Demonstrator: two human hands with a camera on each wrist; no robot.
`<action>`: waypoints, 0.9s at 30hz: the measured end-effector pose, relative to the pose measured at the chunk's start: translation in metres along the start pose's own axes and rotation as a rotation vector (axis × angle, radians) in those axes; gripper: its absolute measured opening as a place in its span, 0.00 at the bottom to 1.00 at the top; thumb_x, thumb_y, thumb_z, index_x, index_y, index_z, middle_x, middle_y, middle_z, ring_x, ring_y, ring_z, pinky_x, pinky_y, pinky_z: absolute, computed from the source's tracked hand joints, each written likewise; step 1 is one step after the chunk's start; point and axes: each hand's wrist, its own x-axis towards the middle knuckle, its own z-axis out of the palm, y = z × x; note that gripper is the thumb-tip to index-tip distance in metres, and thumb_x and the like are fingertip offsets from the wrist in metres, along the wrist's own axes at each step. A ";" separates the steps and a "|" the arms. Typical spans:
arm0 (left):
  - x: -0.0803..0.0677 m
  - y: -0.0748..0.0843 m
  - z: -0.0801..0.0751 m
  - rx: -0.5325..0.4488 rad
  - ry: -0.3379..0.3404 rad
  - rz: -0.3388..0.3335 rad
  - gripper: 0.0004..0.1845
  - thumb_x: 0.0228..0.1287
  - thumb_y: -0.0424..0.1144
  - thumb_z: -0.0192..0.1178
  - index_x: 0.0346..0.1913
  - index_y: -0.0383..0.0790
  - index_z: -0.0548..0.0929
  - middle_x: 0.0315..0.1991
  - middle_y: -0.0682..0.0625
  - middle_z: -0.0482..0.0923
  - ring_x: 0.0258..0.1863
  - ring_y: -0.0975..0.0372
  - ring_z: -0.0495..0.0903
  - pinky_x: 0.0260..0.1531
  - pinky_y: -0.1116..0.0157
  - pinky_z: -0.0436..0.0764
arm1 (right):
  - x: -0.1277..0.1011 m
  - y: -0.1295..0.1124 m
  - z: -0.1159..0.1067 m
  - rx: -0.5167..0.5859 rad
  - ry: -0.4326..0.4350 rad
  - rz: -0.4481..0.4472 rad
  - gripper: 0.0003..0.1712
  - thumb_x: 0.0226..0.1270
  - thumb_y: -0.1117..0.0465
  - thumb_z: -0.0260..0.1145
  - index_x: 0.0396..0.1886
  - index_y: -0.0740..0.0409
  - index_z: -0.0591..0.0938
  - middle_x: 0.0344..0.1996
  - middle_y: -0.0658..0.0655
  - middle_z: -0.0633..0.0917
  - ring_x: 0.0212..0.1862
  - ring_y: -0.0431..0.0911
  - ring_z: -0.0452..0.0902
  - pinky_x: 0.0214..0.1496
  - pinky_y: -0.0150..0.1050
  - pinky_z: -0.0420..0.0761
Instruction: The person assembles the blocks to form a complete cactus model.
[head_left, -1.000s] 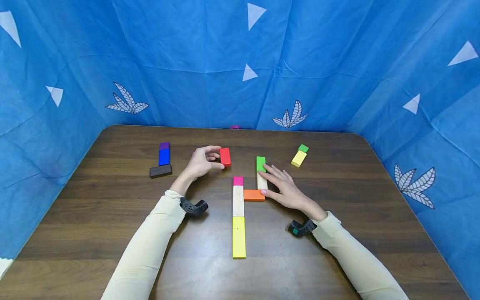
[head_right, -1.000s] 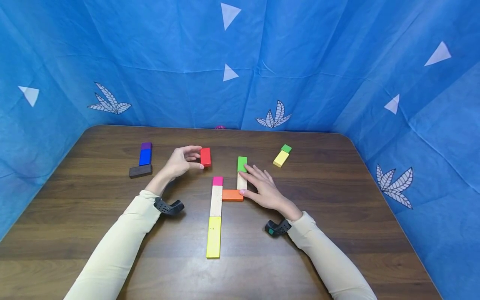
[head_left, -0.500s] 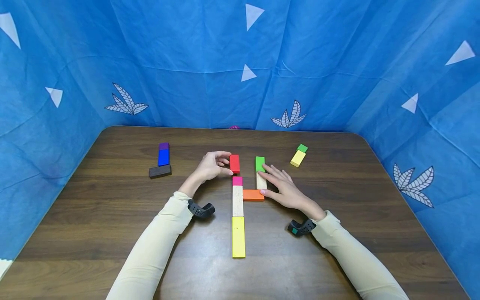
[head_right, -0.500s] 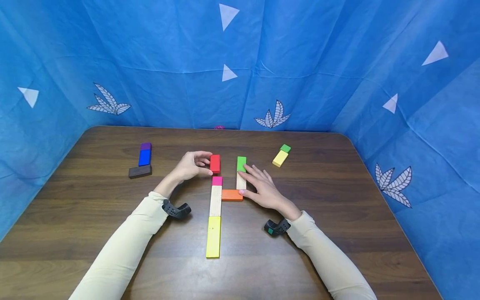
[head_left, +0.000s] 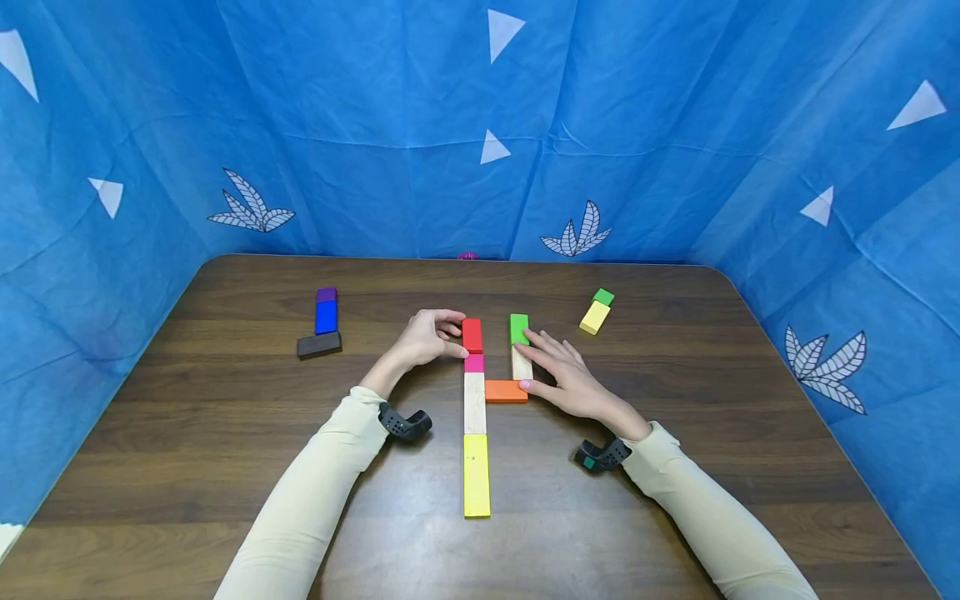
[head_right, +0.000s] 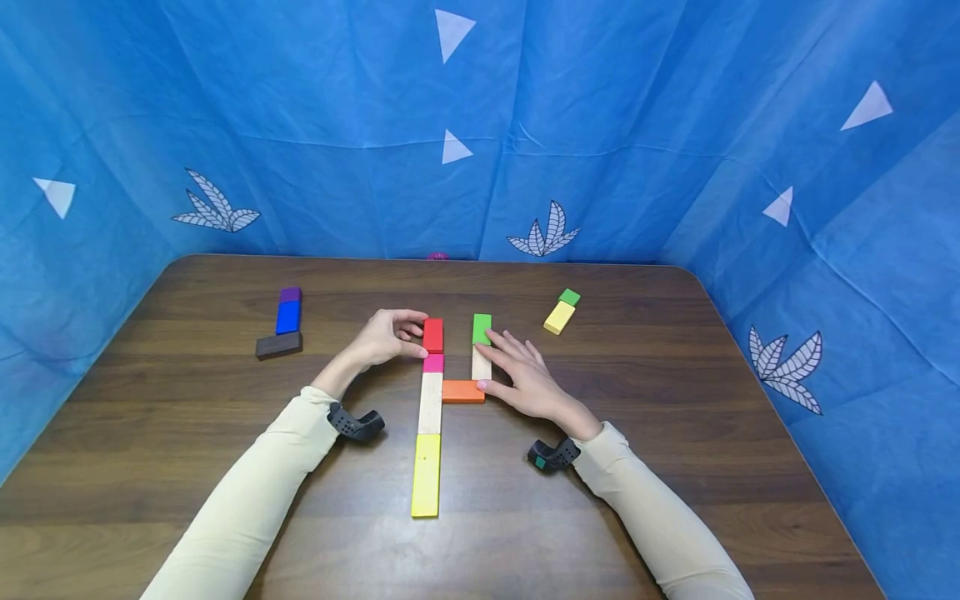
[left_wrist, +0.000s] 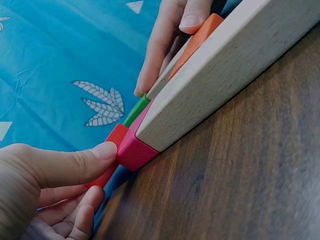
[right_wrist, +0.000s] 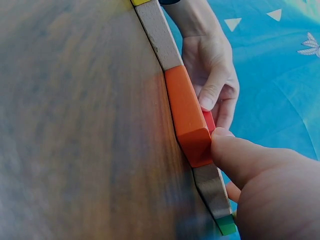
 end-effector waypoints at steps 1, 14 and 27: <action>0.000 -0.001 0.000 0.001 -0.001 -0.003 0.33 0.36 0.33 0.72 0.53 0.36 0.75 0.39 0.43 0.79 0.37 0.57 0.77 0.41 0.65 0.76 | 0.000 0.000 0.000 0.000 -0.001 0.001 0.35 0.60 0.41 0.55 0.66 0.45 0.61 0.69 0.52 0.53 0.69 0.54 0.43 0.65 0.60 0.39; -0.001 0.000 -0.001 0.013 -0.023 0.001 0.33 0.37 0.33 0.72 0.54 0.35 0.74 0.41 0.43 0.79 0.39 0.57 0.76 0.43 0.65 0.75 | 0.000 0.000 0.000 -0.011 -0.007 0.001 0.36 0.59 0.41 0.56 0.66 0.45 0.61 0.69 0.53 0.54 0.69 0.55 0.43 0.64 0.61 0.40; -0.002 0.006 -0.002 -0.007 -0.072 -0.002 0.33 0.40 0.29 0.69 0.55 0.29 0.72 0.46 0.35 0.76 0.45 0.48 0.74 0.48 0.56 0.73 | 0.000 0.000 0.000 -0.017 -0.008 0.005 0.36 0.59 0.41 0.55 0.66 0.45 0.61 0.69 0.53 0.53 0.69 0.55 0.42 0.64 0.61 0.40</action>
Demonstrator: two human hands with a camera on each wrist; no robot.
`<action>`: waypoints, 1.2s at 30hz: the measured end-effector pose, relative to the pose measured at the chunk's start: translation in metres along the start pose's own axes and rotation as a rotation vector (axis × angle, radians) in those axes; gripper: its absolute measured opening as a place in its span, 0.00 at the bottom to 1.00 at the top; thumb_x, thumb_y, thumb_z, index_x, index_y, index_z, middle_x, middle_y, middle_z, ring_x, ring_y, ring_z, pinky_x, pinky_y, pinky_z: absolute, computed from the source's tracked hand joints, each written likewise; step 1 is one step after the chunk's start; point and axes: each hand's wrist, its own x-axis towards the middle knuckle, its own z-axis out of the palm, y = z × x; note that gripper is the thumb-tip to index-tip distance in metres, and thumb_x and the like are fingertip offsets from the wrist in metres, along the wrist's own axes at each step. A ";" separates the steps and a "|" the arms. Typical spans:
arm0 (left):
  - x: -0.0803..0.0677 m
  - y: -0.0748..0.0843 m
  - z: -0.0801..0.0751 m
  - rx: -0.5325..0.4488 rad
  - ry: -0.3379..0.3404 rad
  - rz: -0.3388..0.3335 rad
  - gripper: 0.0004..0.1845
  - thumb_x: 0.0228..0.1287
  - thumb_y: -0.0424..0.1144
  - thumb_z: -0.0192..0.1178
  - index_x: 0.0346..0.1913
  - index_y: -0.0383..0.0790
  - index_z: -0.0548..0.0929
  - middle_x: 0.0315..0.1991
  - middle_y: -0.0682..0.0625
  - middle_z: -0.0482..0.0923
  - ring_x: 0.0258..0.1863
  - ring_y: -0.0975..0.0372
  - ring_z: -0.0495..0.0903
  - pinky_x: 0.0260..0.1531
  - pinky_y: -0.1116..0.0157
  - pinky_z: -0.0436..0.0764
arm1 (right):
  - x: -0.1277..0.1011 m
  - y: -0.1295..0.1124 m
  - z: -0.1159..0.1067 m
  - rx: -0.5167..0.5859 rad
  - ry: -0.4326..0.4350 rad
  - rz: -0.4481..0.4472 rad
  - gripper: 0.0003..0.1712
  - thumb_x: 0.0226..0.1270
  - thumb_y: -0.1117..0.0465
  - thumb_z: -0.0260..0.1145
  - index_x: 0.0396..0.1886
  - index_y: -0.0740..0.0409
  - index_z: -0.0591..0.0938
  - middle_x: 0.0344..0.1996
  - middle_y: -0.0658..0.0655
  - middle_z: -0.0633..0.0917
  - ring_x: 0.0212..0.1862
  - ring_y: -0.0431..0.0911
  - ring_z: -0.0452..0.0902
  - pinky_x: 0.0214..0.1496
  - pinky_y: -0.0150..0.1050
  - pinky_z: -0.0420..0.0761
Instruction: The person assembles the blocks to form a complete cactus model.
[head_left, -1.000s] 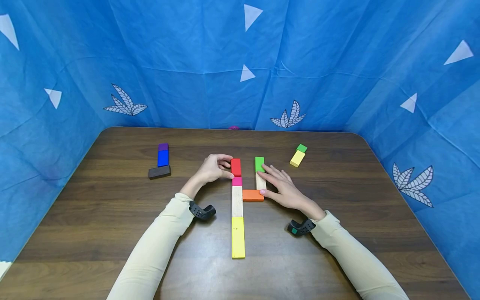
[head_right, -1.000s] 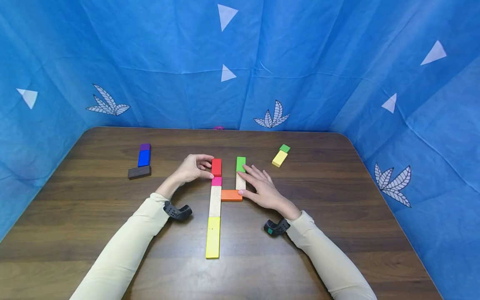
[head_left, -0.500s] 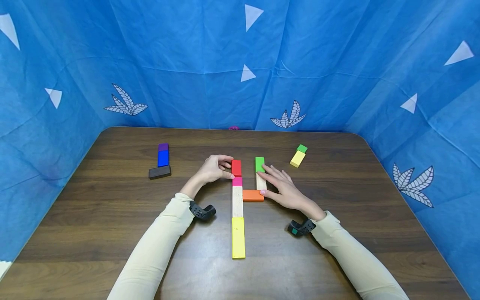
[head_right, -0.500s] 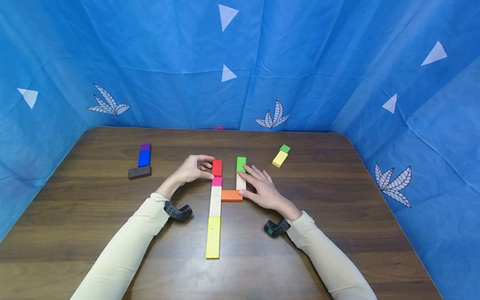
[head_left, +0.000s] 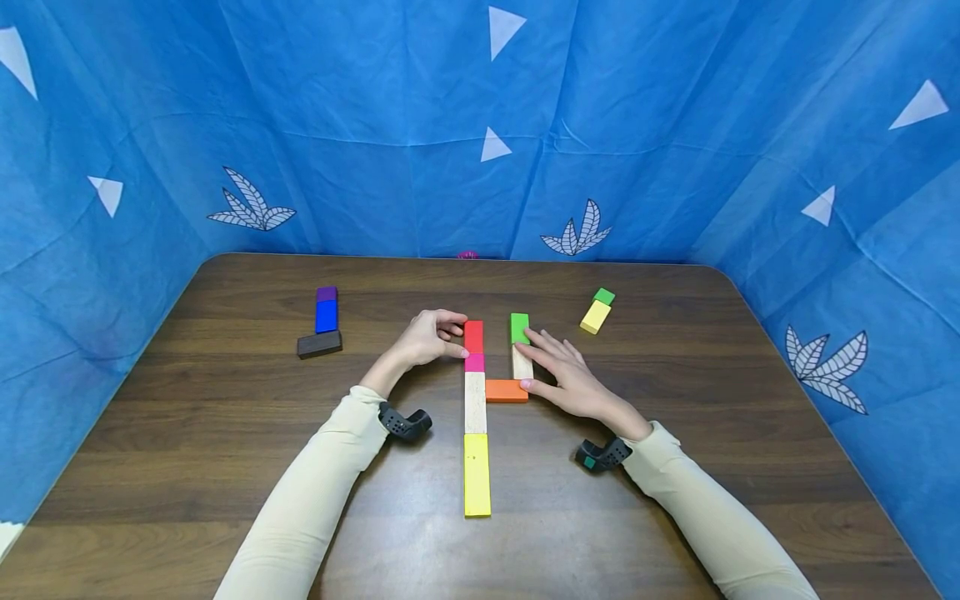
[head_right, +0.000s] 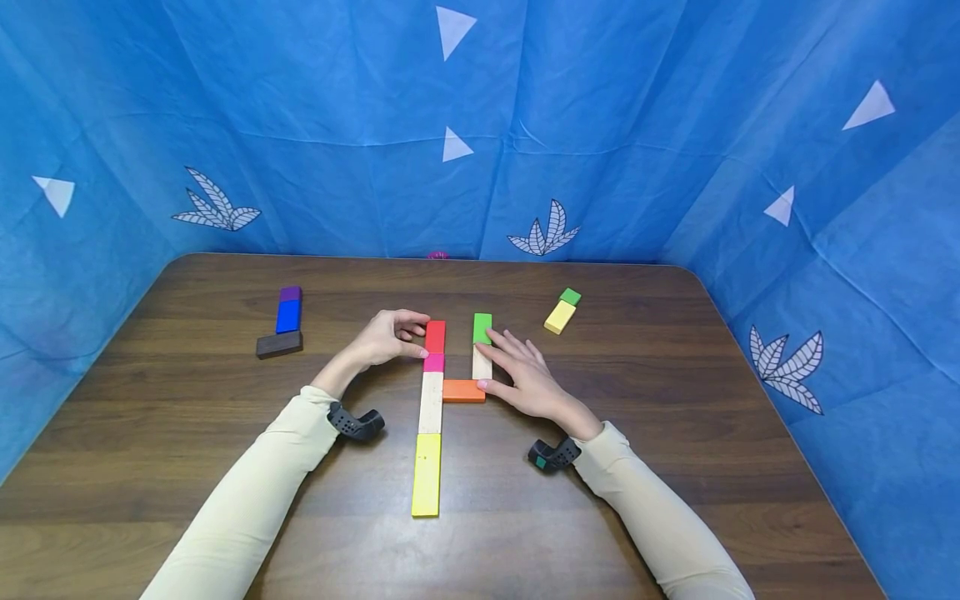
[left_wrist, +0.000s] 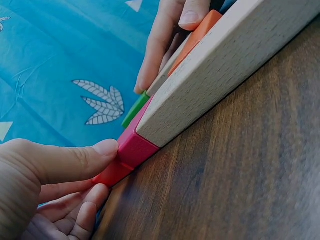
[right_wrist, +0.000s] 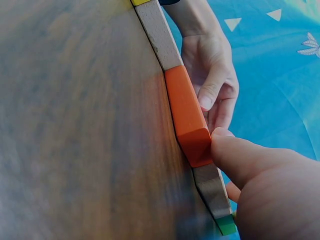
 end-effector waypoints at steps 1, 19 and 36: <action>0.000 0.000 0.000 -0.004 -0.004 0.002 0.33 0.41 0.28 0.69 0.55 0.28 0.71 0.46 0.34 0.75 0.45 0.47 0.74 0.48 0.55 0.72 | 0.000 0.000 0.000 0.001 0.001 0.000 0.36 0.59 0.41 0.55 0.66 0.45 0.61 0.69 0.53 0.53 0.69 0.55 0.42 0.64 0.61 0.40; -0.009 0.002 0.001 0.114 0.095 0.143 0.34 0.47 0.41 0.67 0.59 0.34 0.69 0.56 0.44 0.70 0.52 0.55 0.72 0.50 0.58 0.72 | -0.001 -0.001 -0.002 0.019 -0.011 0.005 0.36 0.60 0.42 0.56 0.66 0.45 0.61 0.69 0.53 0.53 0.69 0.55 0.42 0.64 0.61 0.39; -0.089 0.011 0.031 0.540 -0.066 0.383 0.43 0.51 0.60 0.57 0.66 0.42 0.58 0.69 0.48 0.50 0.68 0.48 0.46 0.57 0.40 0.55 | 0.000 0.000 -0.001 0.019 -0.005 0.010 0.35 0.60 0.40 0.54 0.66 0.44 0.61 0.69 0.51 0.52 0.69 0.54 0.42 0.64 0.61 0.40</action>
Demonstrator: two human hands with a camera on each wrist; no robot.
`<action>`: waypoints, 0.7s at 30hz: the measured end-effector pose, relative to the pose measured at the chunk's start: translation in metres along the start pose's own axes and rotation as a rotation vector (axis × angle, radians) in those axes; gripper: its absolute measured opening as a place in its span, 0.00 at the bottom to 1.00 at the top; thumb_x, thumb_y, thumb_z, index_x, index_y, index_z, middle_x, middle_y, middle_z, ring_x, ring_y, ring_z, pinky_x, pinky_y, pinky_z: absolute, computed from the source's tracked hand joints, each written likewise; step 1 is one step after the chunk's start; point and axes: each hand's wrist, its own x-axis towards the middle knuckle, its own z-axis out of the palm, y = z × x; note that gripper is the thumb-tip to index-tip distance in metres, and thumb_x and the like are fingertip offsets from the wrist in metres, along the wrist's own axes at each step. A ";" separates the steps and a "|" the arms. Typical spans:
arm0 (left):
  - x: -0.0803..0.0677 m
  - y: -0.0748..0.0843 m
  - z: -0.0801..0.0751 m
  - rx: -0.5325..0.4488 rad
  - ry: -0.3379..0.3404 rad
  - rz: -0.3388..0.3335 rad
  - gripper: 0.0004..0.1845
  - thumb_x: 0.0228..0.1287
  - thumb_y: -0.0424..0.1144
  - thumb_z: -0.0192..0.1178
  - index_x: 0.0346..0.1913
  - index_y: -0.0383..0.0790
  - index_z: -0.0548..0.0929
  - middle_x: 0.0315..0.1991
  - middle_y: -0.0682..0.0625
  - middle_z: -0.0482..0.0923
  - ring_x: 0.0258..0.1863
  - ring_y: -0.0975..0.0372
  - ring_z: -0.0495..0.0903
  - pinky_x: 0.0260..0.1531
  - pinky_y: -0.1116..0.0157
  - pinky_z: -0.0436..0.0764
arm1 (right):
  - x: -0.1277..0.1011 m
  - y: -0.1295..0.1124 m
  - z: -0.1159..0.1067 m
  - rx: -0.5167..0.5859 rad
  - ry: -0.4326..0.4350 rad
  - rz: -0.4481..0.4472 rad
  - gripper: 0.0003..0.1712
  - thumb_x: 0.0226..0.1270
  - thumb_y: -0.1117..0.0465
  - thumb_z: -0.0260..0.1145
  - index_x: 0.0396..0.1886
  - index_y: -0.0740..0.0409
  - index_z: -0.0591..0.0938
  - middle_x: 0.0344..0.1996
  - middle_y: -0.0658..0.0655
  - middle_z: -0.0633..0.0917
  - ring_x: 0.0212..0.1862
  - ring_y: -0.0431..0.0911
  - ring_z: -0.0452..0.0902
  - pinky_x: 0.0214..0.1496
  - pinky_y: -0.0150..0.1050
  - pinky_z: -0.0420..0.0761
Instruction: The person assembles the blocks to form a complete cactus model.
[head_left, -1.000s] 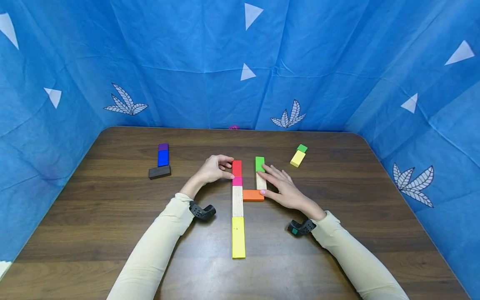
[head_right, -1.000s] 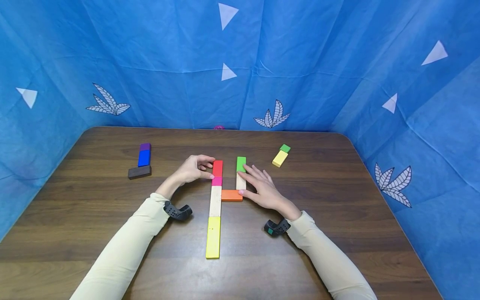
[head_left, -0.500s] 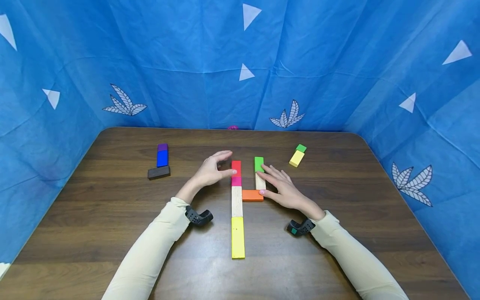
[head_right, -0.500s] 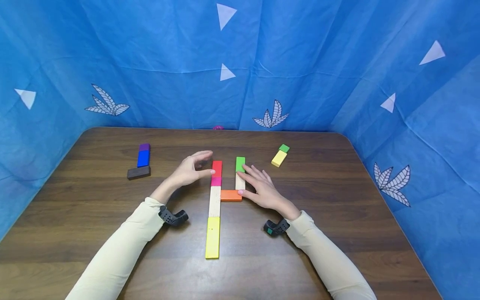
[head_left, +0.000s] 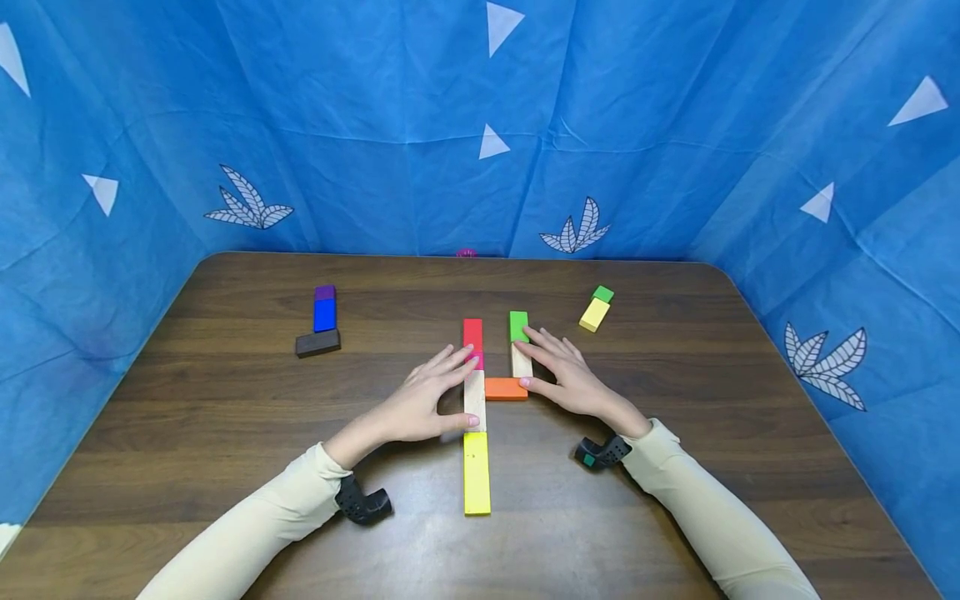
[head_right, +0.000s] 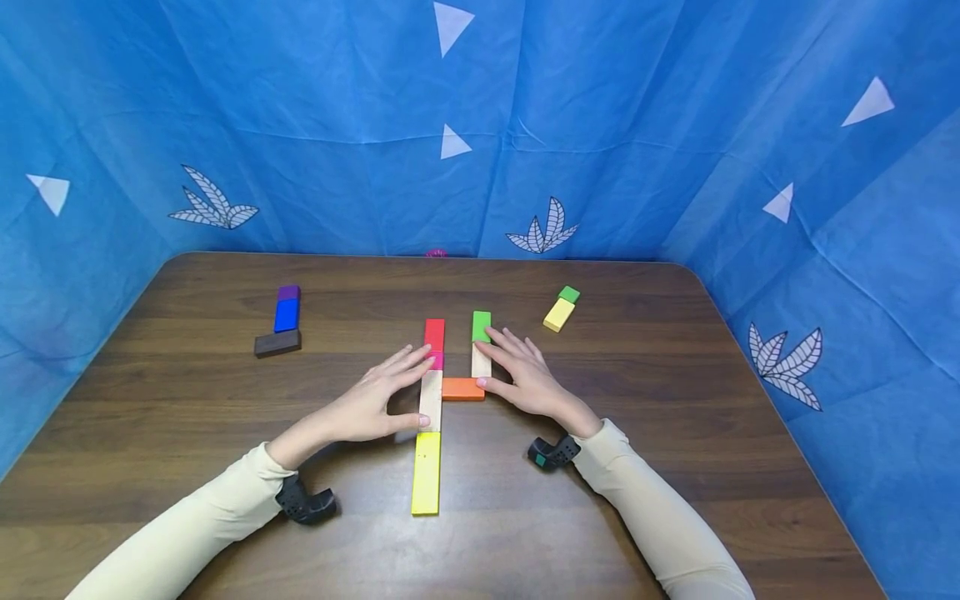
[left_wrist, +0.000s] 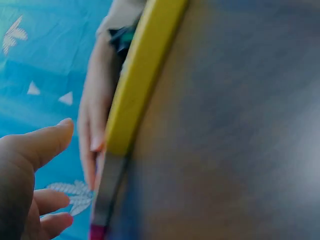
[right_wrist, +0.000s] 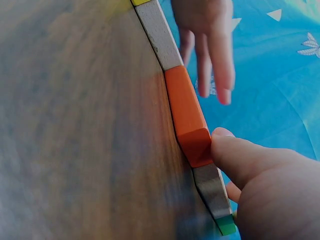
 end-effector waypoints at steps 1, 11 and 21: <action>-0.003 0.001 0.003 0.015 0.002 0.012 0.43 0.51 0.61 0.57 0.66 0.42 0.58 0.69 0.48 0.50 0.68 0.47 0.46 0.57 0.41 0.55 | 0.000 0.000 0.000 -0.002 -0.001 0.000 0.35 0.60 0.41 0.54 0.66 0.44 0.61 0.69 0.51 0.52 0.69 0.54 0.42 0.64 0.61 0.40; -0.021 0.001 0.028 0.172 0.030 0.070 0.43 0.52 0.68 0.49 0.67 0.46 0.58 0.69 0.51 0.49 0.68 0.48 0.47 0.60 0.43 0.49 | 0.001 -0.001 0.000 -0.001 -0.004 -0.011 0.35 0.60 0.41 0.55 0.66 0.45 0.61 0.69 0.52 0.53 0.69 0.55 0.42 0.64 0.62 0.40; -0.023 0.000 0.030 0.192 0.027 0.062 0.43 0.52 0.68 0.47 0.67 0.49 0.57 0.70 0.52 0.48 0.68 0.51 0.47 0.61 0.44 0.46 | 0.001 -0.002 -0.001 0.008 -0.002 -0.002 0.35 0.60 0.42 0.56 0.65 0.45 0.62 0.69 0.53 0.53 0.69 0.55 0.43 0.63 0.62 0.40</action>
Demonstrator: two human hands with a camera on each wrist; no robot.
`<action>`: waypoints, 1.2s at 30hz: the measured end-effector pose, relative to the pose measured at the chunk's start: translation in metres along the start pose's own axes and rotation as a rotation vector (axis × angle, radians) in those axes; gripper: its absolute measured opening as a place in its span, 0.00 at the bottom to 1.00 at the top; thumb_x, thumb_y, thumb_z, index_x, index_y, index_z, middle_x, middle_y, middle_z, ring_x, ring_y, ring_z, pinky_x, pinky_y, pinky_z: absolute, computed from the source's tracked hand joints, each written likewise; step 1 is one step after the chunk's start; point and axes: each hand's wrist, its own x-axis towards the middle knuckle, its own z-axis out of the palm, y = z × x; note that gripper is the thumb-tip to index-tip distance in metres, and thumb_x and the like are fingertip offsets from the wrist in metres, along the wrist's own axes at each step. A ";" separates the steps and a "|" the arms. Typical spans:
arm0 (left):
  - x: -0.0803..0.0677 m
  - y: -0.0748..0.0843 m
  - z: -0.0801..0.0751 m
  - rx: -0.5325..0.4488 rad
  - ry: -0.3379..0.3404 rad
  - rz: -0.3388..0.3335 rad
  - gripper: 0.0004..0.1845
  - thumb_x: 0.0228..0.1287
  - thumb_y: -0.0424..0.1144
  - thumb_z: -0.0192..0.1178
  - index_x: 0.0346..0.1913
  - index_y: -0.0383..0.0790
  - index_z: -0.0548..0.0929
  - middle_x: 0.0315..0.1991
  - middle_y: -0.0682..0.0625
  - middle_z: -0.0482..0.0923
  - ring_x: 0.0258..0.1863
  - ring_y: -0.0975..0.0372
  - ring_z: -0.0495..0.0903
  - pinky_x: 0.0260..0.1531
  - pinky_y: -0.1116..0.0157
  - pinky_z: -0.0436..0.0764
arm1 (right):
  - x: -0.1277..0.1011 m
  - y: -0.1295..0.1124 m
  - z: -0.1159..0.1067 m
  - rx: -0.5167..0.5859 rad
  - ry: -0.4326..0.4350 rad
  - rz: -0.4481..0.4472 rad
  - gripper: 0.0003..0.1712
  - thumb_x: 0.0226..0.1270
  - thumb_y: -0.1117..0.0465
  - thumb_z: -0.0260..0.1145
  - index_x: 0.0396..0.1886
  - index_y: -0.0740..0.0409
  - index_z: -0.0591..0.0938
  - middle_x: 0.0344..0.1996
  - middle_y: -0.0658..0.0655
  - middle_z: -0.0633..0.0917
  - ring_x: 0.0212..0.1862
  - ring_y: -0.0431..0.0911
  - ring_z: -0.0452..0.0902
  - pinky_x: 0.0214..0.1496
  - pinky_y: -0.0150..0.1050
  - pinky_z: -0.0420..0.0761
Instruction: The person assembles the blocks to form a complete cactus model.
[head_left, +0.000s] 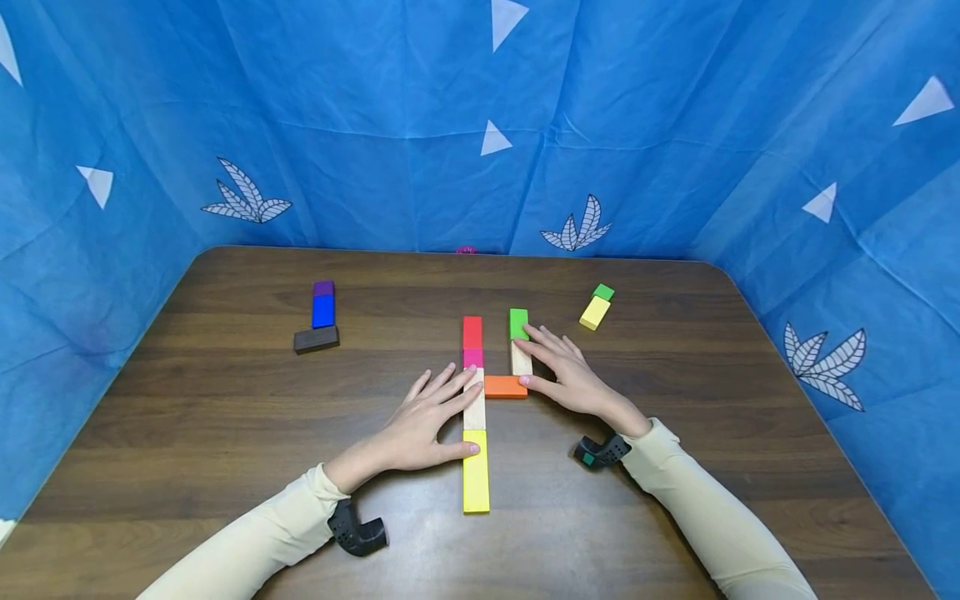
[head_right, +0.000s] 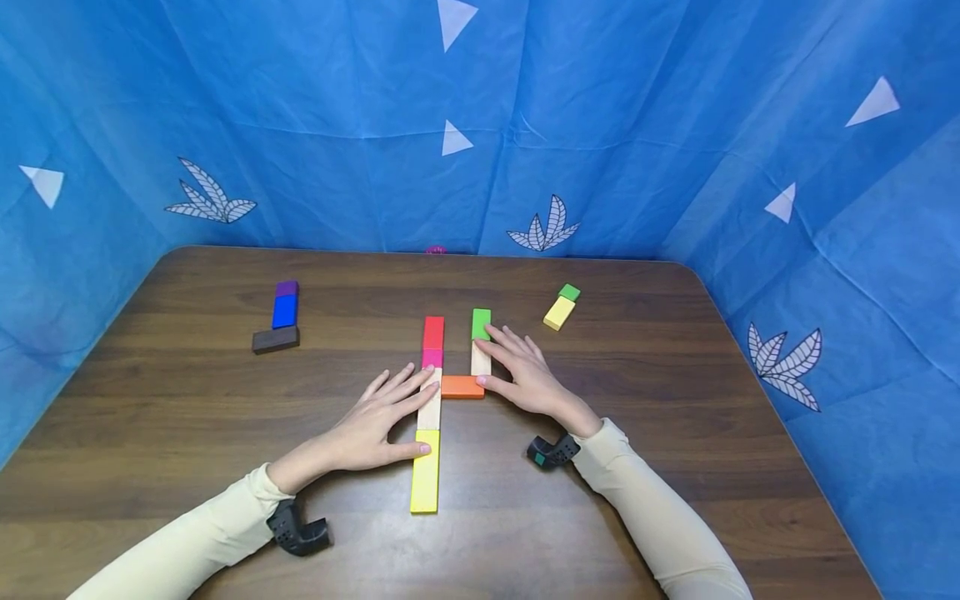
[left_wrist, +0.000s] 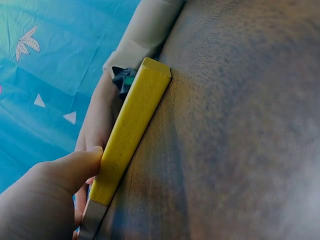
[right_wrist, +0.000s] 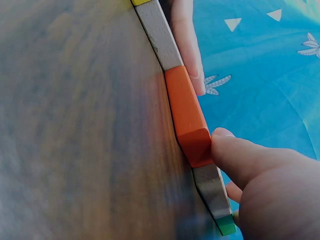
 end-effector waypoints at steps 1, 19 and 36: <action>0.000 0.000 0.000 0.000 -0.005 -0.002 0.43 0.52 0.69 0.46 0.67 0.49 0.56 0.70 0.52 0.48 0.68 0.51 0.47 0.62 0.44 0.46 | 0.000 0.000 0.000 0.003 0.002 0.003 0.35 0.60 0.42 0.56 0.65 0.44 0.62 0.69 0.52 0.53 0.69 0.55 0.43 0.64 0.62 0.40; 0.000 0.000 0.000 -0.005 0.003 0.009 0.42 0.53 0.67 0.48 0.68 0.49 0.55 0.70 0.52 0.47 0.68 0.50 0.46 0.62 0.44 0.46 | 0.000 0.030 -0.051 0.054 0.473 0.128 0.31 0.52 0.52 0.68 0.57 0.53 0.73 0.58 0.54 0.71 0.60 0.51 0.65 0.55 0.53 0.67; 0.000 0.000 0.001 0.010 0.011 0.009 0.42 0.53 0.67 0.48 0.67 0.49 0.56 0.70 0.52 0.47 0.68 0.51 0.47 0.61 0.44 0.46 | -0.004 0.082 -0.063 0.102 0.384 0.551 0.42 0.47 0.47 0.69 0.61 0.59 0.67 0.56 0.63 0.67 0.55 0.57 0.63 0.53 0.55 0.68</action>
